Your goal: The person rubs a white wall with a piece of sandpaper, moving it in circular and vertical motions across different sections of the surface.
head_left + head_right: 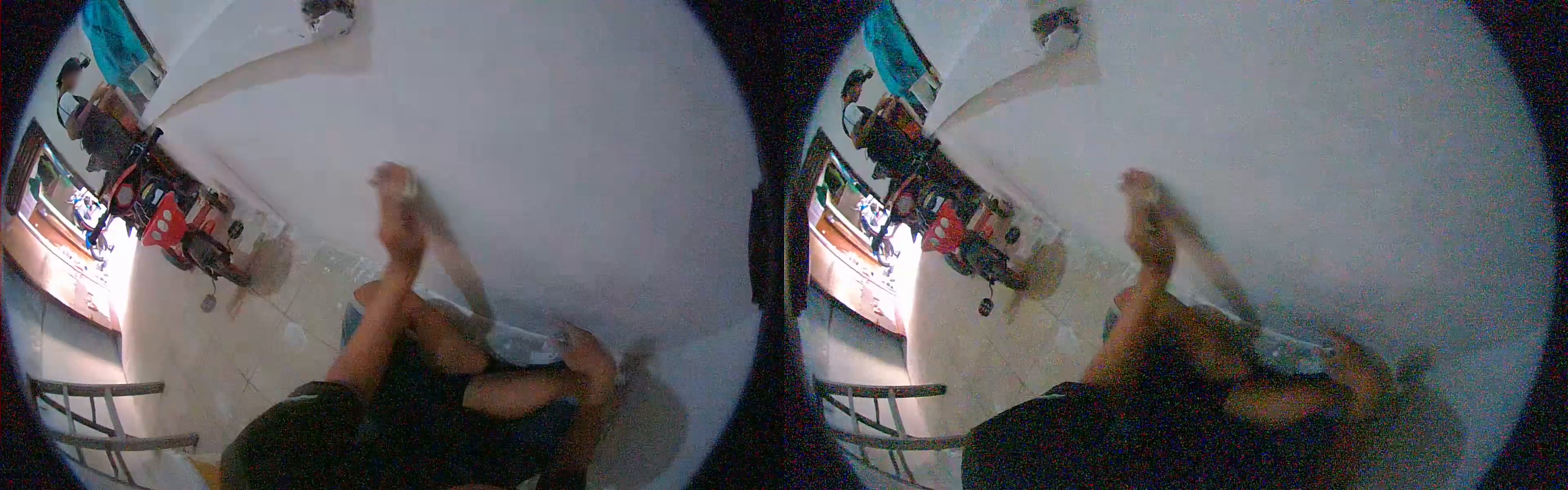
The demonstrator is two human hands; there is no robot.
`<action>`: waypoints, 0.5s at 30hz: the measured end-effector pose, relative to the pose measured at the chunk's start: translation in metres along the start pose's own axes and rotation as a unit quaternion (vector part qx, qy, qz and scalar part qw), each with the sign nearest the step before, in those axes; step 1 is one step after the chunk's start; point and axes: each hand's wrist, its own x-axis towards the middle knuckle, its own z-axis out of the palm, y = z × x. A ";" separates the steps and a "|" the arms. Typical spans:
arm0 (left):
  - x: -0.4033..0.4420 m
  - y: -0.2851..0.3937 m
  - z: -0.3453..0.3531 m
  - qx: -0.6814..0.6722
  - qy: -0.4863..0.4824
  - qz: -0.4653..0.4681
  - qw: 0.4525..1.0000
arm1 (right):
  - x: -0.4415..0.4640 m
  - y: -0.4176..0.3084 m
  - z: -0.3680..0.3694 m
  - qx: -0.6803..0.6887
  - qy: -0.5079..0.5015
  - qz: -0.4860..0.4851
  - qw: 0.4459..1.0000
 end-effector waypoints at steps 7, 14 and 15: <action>0.156 0.011 -0.012 0.044 0.119 0.030 0.992 | 0.008 0.005 -0.001 0.015 -0.025 -0.005 1.000; 0.000 -0.007 0.002 0.048 -0.080 0.047 0.995 | 0.035 0.057 0.028 0.049 -0.057 0.035 0.997; 0.000 -0.022 -0.002 -0.079 -0.022 -0.054 0.995 | 0.031 0.046 0.025 0.050 -0.053 0.034 0.997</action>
